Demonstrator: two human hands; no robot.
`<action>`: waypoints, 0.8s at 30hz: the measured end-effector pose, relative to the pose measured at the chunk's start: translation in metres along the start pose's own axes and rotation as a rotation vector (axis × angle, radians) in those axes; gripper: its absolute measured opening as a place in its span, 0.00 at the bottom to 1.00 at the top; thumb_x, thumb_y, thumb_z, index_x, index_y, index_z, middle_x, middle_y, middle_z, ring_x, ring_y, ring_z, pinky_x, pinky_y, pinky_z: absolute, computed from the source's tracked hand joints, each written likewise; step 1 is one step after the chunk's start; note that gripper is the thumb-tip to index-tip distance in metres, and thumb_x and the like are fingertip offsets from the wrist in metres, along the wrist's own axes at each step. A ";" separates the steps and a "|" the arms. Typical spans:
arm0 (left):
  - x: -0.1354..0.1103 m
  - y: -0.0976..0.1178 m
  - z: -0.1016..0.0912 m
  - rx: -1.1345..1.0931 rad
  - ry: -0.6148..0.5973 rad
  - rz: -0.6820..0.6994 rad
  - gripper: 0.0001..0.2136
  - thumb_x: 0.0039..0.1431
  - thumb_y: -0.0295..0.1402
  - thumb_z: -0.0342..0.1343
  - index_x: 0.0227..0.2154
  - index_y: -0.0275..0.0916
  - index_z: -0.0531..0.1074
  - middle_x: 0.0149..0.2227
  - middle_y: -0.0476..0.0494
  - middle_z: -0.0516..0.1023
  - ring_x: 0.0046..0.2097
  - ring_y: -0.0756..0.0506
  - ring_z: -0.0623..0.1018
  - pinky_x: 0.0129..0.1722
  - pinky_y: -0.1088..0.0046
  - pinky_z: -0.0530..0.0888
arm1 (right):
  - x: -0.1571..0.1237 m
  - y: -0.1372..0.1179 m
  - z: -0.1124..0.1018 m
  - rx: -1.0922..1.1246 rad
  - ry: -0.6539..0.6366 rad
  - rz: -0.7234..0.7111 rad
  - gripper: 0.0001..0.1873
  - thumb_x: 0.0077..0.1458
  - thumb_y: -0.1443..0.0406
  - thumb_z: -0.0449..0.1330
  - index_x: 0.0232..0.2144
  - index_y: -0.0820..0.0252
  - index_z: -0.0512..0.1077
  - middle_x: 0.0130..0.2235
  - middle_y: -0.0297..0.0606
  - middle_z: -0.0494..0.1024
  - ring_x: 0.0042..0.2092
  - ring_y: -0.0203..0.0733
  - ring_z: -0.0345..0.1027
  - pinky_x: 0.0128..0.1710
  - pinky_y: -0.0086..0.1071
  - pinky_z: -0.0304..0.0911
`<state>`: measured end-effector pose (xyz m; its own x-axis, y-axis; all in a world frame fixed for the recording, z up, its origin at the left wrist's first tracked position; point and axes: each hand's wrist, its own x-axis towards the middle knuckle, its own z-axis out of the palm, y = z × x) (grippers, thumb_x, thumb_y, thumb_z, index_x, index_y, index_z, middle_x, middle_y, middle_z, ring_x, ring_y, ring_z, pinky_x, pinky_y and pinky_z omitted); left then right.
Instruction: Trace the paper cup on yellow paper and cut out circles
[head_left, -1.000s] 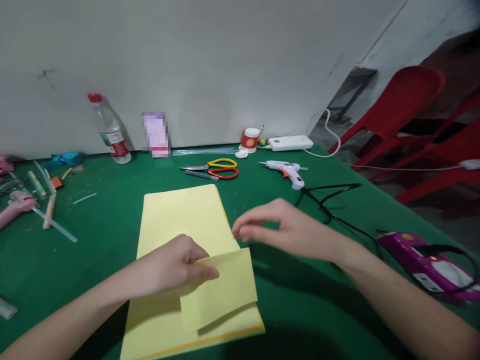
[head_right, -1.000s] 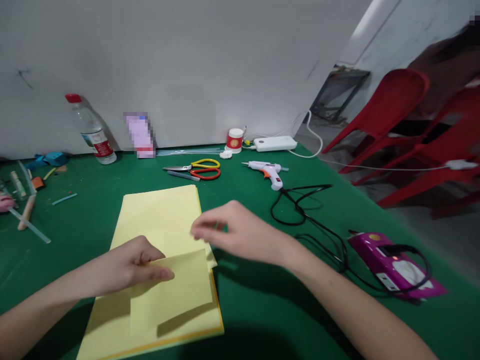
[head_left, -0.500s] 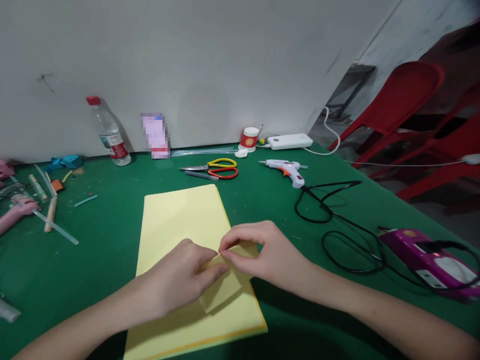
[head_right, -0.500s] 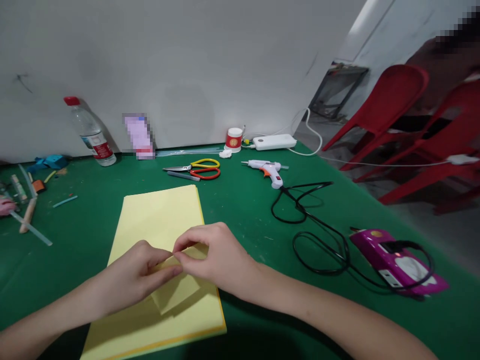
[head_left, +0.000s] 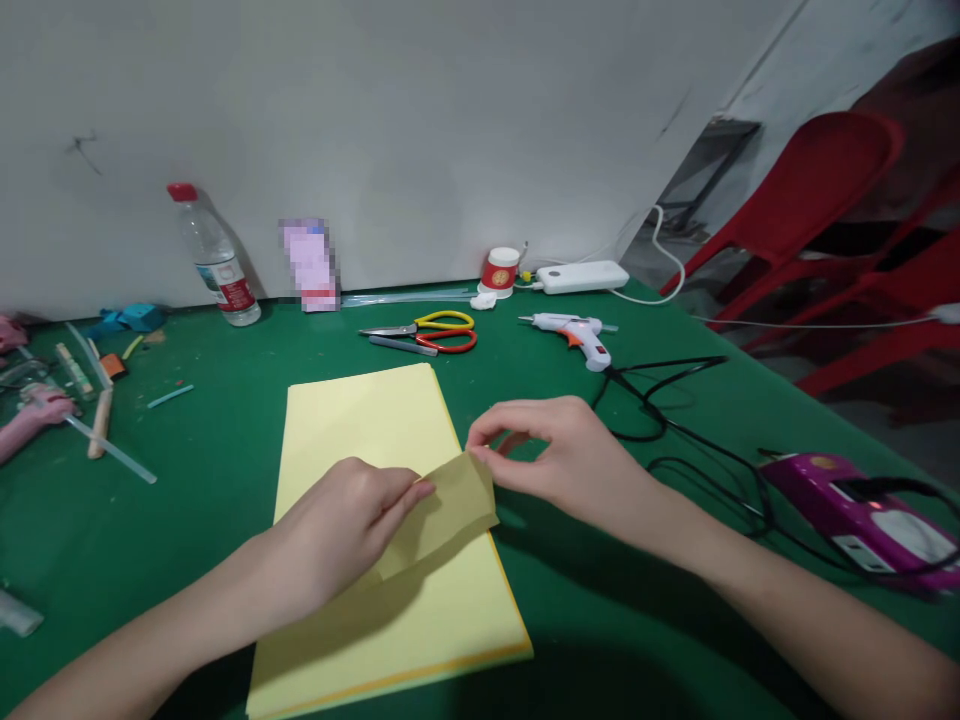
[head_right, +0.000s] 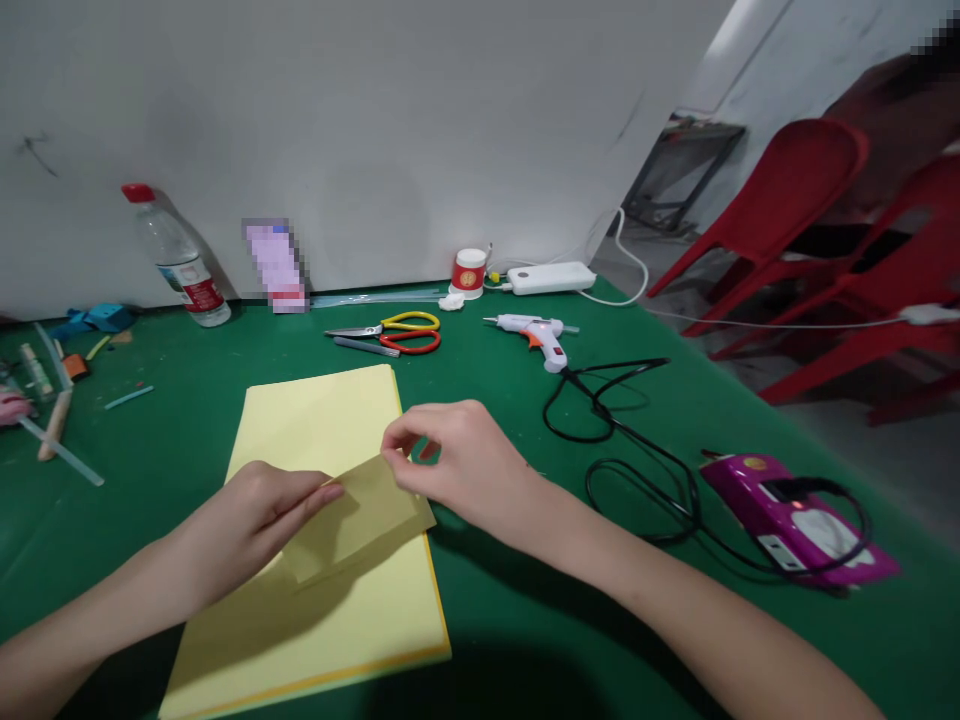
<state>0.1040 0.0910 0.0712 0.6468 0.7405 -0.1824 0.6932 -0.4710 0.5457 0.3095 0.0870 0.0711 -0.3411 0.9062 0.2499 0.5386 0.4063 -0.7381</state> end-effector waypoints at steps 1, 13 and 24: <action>-0.001 0.000 -0.001 -0.001 -0.002 -0.004 0.18 0.62 0.39 0.36 0.18 0.38 0.54 0.15 0.55 0.54 0.19 0.55 0.54 0.21 0.78 0.53 | 0.001 0.002 -0.004 -0.015 -0.003 0.005 0.06 0.48 0.72 0.55 0.23 0.61 0.70 0.27 0.32 0.76 0.29 0.34 0.68 0.29 0.25 0.63; -0.002 0.001 -0.011 -0.072 0.042 0.025 0.18 0.62 0.39 0.39 0.21 0.37 0.64 0.17 0.55 0.62 0.20 0.55 0.61 0.20 0.80 0.58 | 0.001 -0.001 -0.010 0.127 -0.049 -0.009 0.06 0.52 0.65 0.58 0.29 0.61 0.75 0.32 0.34 0.79 0.33 0.35 0.71 0.31 0.24 0.65; 0.002 0.002 0.006 0.035 0.371 0.254 0.09 0.57 0.30 0.50 0.33 0.40 0.76 0.29 0.48 0.80 0.29 0.49 0.77 0.29 0.78 0.70 | -0.015 0.000 0.025 -0.074 0.083 -0.261 0.12 0.53 0.71 0.53 0.28 0.61 0.77 0.27 0.37 0.80 0.27 0.36 0.72 0.26 0.26 0.62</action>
<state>0.1082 0.0884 0.0669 0.6446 0.7179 0.2630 0.5415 -0.6715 0.5057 0.2951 0.0698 0.0518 -0.4131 0.7751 0.4781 0.4964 0.6318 -0.5954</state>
